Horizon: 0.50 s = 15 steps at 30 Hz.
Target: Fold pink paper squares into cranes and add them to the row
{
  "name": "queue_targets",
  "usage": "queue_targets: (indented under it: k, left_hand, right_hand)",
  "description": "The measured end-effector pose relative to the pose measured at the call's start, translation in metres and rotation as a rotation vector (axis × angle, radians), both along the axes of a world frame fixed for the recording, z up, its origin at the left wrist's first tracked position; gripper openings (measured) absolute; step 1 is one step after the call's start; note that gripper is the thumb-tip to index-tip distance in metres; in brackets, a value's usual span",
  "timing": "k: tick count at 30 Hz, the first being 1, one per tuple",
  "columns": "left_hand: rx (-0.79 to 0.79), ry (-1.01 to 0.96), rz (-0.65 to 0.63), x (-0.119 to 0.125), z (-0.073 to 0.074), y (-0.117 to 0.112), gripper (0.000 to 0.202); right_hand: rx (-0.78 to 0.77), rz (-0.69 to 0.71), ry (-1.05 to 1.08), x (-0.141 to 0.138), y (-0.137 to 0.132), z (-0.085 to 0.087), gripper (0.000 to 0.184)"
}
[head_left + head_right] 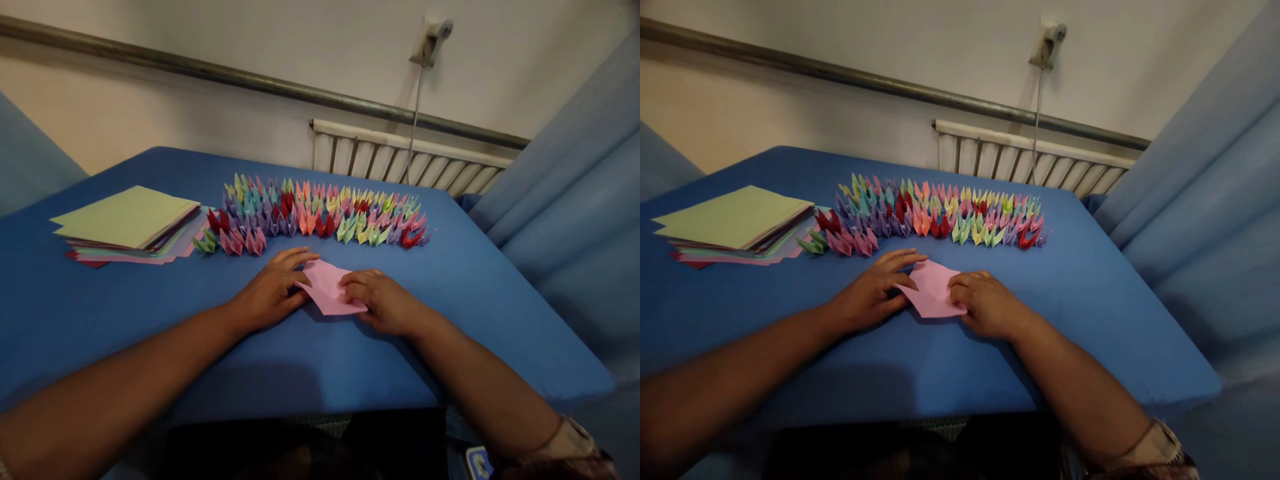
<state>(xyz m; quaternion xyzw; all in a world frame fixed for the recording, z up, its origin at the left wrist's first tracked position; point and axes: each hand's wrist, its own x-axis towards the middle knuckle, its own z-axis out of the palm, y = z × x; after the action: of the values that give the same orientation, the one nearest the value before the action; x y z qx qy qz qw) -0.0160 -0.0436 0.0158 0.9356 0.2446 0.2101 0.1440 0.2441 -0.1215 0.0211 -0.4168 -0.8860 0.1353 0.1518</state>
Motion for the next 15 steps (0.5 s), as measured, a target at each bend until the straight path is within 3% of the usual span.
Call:
queue_targets:
  k: [4, 8, 11, 15]
  left_hand:
    - [-0.113, -0.006, 0.028, 0.000, 0.000, 0.003, 0.020]
    - [-0.203, 0.028, 0.079, 0.004, -0.005, 0.010, 0.027]
    - [-0.201, 0.072, 0.089, 0.010, -0.008, 0.013, 0.030]
    - [-0.112, 0.114, 0.205, 0.019, -0.009, 0.011, 0.033]
  right_hand:
    - [-0.044, -0.064, 0.055, 0.006, 0.002, -0.001, 0.015]
    - [-0.144, -0.166, 0.097, 0.012, 0.008, -0.006, 0.019]
    - [-0.207, -0.280, 0.054, 0.015, 0.010, -0.006, 0.022]
    - [-0.272, -0.450, -0.092, 0.017, 0.009, 0.000, 0.027]
